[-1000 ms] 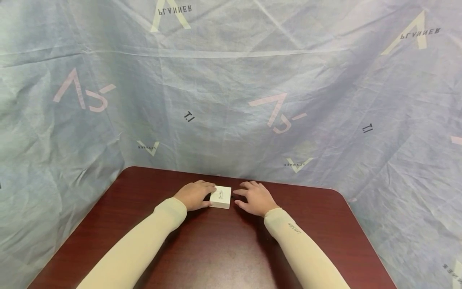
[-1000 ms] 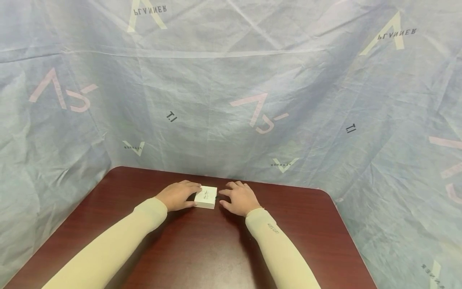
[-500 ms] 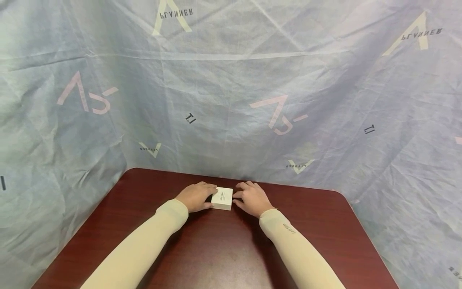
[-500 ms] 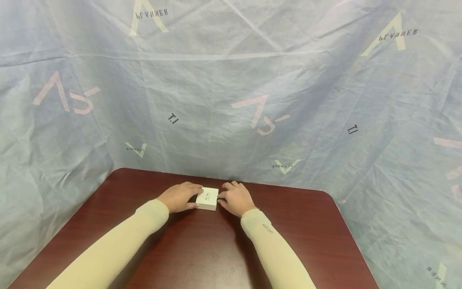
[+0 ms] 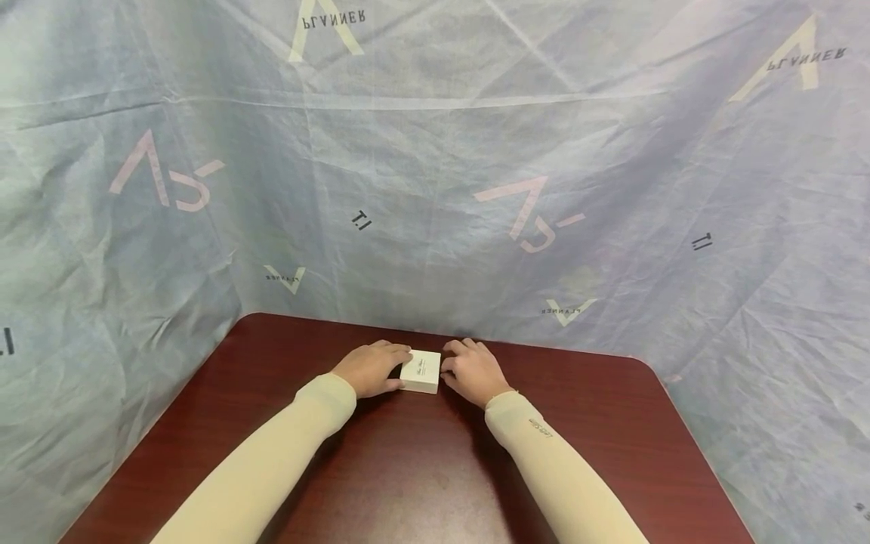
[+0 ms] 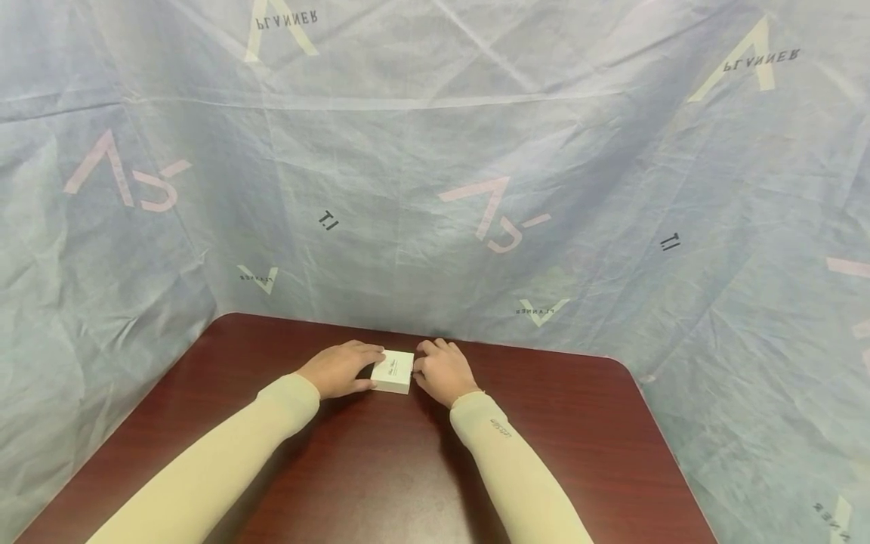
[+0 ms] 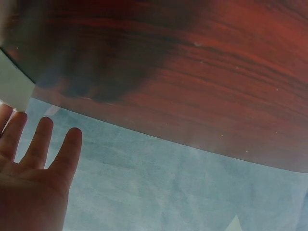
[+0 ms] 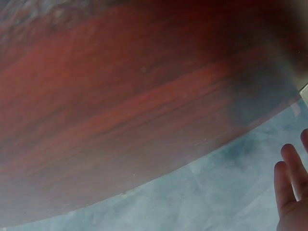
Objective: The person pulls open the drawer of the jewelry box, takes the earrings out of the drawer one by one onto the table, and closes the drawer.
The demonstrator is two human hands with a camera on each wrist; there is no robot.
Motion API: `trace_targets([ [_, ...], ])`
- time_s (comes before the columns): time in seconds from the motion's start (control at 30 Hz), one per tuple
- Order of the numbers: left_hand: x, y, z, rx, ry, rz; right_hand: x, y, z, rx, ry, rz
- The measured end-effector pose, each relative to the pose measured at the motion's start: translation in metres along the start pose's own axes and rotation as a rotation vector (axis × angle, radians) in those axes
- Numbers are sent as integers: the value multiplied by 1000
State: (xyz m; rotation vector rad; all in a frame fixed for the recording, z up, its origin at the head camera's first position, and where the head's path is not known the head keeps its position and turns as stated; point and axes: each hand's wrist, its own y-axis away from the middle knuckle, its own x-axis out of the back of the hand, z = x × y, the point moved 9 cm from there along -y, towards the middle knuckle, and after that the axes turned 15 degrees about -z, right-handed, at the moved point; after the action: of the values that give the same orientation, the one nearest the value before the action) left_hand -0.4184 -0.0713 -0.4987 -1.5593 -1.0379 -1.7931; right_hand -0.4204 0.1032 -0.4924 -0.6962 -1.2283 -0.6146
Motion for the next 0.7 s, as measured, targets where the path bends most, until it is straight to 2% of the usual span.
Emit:
trace_targets([
  [0.13, 0, -1, 0, -9, 0, 14, 0, 0, 0, -9, 9, -13],
  [0.7, 5, 4, 4, -3, 1, 10, 4, 1, -1, 0, -20, 27],
])
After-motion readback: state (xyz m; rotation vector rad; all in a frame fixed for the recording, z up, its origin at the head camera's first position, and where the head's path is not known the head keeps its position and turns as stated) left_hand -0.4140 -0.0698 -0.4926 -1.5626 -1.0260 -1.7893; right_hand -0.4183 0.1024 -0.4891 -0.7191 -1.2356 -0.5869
